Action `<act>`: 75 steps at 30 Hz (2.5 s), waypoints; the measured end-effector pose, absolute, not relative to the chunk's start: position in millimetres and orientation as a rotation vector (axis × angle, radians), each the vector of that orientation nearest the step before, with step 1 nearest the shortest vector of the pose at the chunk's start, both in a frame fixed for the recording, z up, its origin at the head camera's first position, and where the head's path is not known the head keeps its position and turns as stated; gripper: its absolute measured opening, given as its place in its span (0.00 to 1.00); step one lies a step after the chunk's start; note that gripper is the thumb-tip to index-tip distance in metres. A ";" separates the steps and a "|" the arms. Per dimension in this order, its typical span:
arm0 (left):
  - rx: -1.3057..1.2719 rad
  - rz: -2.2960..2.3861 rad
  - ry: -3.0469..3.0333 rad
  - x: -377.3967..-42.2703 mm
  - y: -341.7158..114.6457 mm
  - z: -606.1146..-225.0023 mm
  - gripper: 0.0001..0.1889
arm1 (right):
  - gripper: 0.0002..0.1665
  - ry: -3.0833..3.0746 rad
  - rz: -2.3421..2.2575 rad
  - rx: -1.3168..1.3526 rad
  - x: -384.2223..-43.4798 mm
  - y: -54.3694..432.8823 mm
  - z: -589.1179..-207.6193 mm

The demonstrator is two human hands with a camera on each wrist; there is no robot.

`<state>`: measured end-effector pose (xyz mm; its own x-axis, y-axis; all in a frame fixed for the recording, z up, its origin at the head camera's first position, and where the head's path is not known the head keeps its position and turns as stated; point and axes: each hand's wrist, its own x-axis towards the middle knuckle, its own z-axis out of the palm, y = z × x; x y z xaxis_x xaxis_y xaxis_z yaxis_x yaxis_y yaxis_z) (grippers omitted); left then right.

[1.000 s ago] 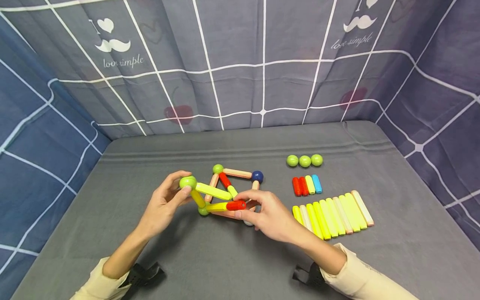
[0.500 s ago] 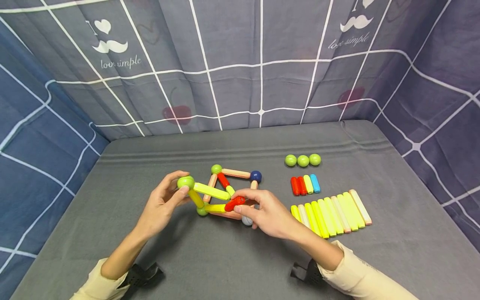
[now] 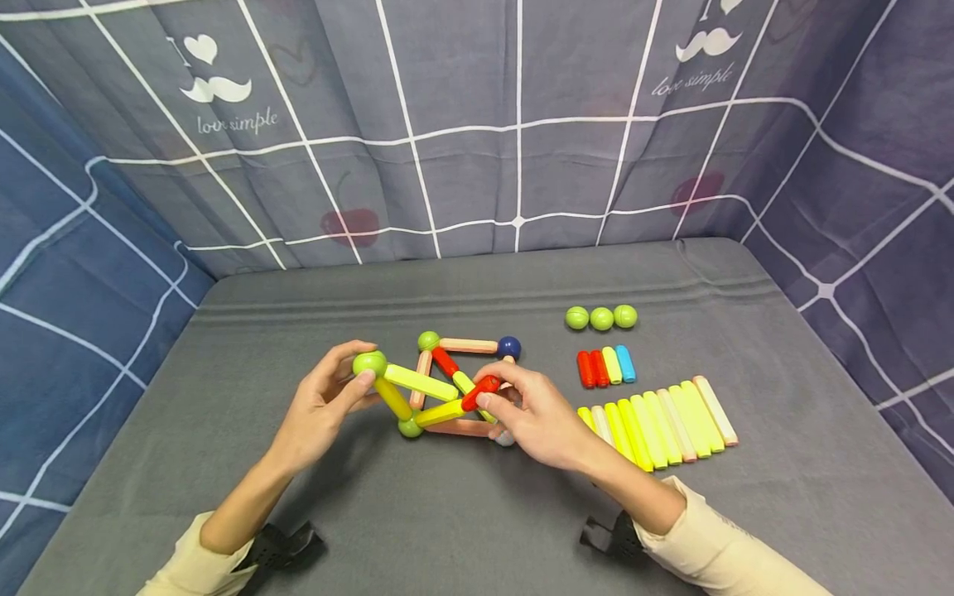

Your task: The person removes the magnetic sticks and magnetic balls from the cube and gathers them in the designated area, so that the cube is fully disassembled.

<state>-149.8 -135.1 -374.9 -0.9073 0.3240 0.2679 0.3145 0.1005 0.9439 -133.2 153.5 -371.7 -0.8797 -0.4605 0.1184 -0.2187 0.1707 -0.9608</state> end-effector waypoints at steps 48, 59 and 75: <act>0.675 2.007 2.362 -141.9 -129.2 -375.6 0.16 | 0.17 2.442 -1.865 -0.506 -128.7 211.1 -379.8; 0.702 2.030 2.368 -138.7 -129.5 -376.6 0.16 | 0.19 2.638 -1.756 -0.460 -130.9 244.1 -374.9; 0.660 1.972 2.431 -138.0 -133.1 -378.1 0.16 | 0.31 2.674 -1.344 -0.134 -162.8 321.7 -381.6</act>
<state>-138.0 -133.1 -378.1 -0.9132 0.2781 0.2979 0.3488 0.1553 0.9242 -162.8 321.7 -381.6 -0.9854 -0.1446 -0.0900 -0.0140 0.5956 -0.8031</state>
